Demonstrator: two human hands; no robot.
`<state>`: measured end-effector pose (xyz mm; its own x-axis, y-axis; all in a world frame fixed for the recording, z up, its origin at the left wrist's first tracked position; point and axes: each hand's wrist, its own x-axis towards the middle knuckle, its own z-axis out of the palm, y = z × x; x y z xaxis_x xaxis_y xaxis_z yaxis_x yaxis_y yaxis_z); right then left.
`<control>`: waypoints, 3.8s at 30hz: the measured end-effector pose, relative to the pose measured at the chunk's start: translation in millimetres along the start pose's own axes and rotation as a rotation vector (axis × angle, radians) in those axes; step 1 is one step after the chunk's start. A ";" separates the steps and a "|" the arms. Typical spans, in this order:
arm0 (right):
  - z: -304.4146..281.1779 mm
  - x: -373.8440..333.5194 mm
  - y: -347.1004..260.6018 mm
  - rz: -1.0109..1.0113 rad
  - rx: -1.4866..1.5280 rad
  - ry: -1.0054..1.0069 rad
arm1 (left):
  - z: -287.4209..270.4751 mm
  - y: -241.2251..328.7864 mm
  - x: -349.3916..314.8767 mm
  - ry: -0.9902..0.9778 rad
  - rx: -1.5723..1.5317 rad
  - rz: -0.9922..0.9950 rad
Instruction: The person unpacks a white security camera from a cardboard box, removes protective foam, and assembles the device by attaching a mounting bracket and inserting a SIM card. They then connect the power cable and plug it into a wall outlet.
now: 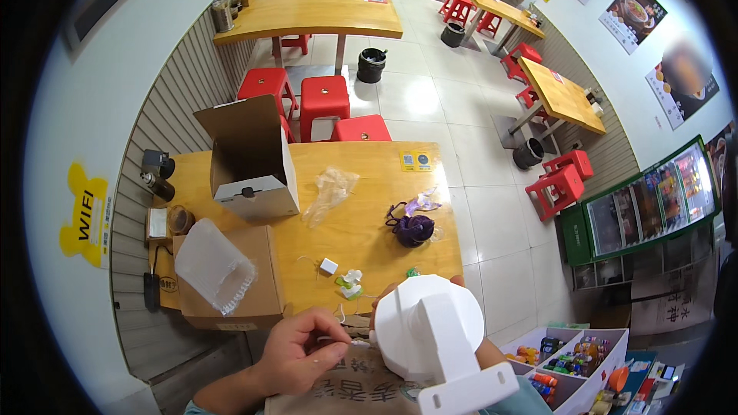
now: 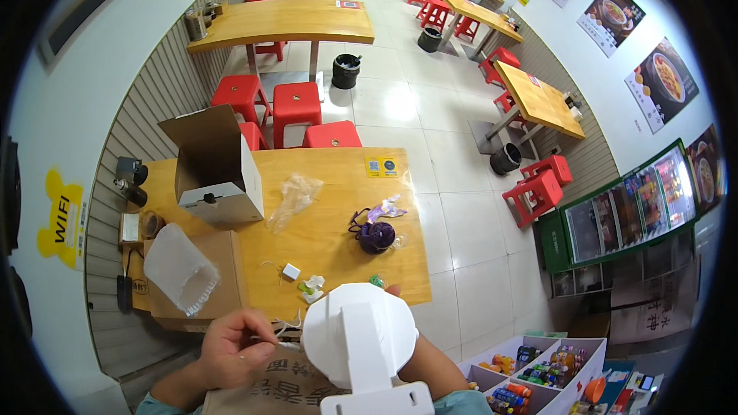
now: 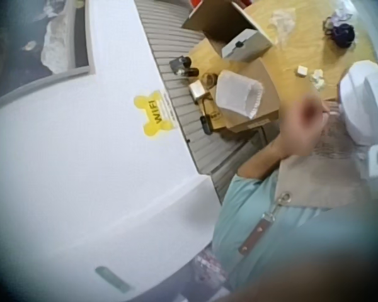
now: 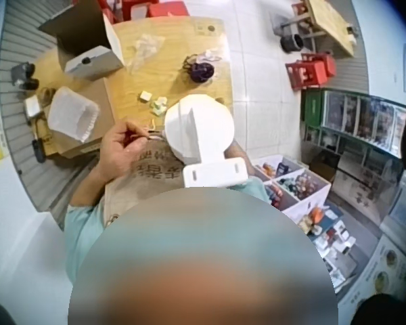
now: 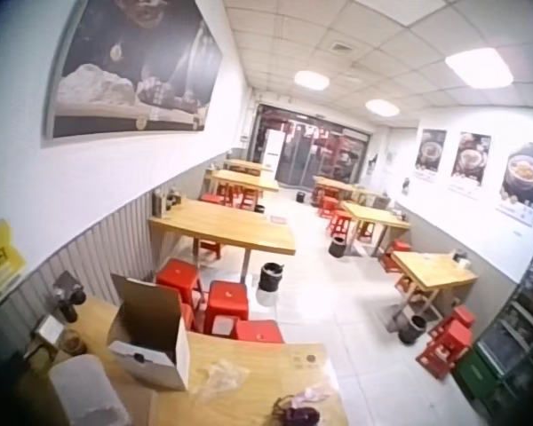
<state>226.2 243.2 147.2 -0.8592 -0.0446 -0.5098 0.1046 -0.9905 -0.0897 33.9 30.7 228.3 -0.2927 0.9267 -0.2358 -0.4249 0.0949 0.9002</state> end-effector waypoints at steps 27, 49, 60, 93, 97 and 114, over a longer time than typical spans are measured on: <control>-71.2 12.5 -39.7 -0.182 -0.479 -0.417 | 12.8 -19.4 -7.4 0.137 -0.003 0.465; -9.9 -6.8 -45.9 -0.287 -1.047 -0.291 | 24.3 3.4 0.4 -0.144 0.251 0.154; 13.3 -22.3 -41.8 -0.342 -1.252 -0.085 | 18.2 11.2 18.3 -0.048 0.434 -0.197; -0.5 -13.4 -45.6 -0.532 -0.888 0.125 | -85.5 -76.6 44.7 0.251 -0.686 -0.505; 3.6 -12.1 -52.7 -0.470 -0.941 0.135 | -83.7 -70.5 45.9 0.237 -0.692 -0.538; 29.2 -12.2 -26.4 -0.741 -1.634 0.577 | -96.9 -94.6 56.3 0.237 -0.720 -0.480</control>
<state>219.3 266.0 180.7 -0.7331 0.6641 -0.1465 0.4491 0.3111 -0.8376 -25.4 38.6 94.3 -0.0803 0.7391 -0.6689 -0.9580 0.1281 0.2565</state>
